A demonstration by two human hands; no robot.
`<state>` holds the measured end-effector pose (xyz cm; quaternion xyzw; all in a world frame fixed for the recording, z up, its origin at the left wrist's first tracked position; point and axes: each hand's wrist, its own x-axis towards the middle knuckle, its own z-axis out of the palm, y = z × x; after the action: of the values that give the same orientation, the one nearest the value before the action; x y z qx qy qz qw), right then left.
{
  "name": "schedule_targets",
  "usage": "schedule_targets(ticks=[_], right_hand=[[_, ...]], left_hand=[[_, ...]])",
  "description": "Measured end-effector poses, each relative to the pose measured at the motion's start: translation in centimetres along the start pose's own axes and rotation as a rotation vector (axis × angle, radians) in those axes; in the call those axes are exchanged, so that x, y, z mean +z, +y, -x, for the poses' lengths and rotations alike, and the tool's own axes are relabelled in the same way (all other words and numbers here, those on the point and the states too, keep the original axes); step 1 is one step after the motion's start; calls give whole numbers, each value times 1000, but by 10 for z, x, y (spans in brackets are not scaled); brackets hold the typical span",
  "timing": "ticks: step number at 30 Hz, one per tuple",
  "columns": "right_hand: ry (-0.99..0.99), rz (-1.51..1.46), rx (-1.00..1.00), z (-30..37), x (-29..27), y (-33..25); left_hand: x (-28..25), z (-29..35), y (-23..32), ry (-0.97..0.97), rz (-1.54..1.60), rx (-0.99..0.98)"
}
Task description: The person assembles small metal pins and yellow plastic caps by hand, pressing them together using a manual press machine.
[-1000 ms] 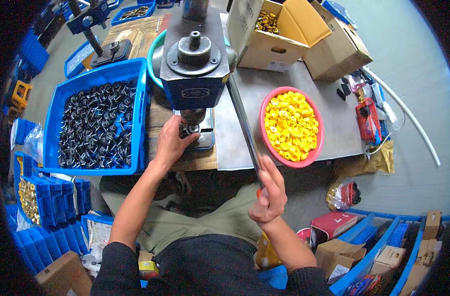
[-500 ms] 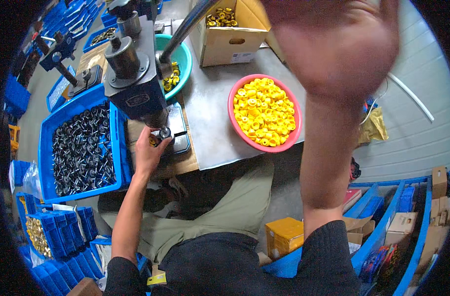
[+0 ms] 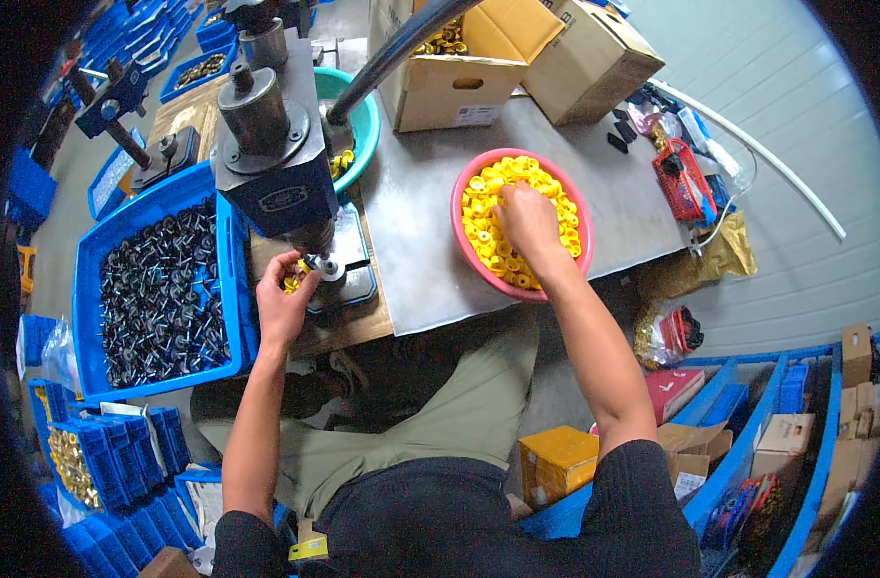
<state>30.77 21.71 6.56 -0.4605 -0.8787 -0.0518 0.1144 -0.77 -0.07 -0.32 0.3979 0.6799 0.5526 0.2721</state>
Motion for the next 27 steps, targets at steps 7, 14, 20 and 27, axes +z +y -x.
schedule_targets(ticks=[7,14,20,27], right_hand=[[112,-234,90,8,-24,-49],[138,-182,-3,-4,2,-29],[79,-224,-4,2,18,-22],[185,-699,59,11,-6,-89]], left_hand=[[-5,0,20,-45,-46,-66],[-9,5,3,-33,-21,3],[-11,7,2,-39,-14,-1],[-11,3,-2,0,-18,-22]])
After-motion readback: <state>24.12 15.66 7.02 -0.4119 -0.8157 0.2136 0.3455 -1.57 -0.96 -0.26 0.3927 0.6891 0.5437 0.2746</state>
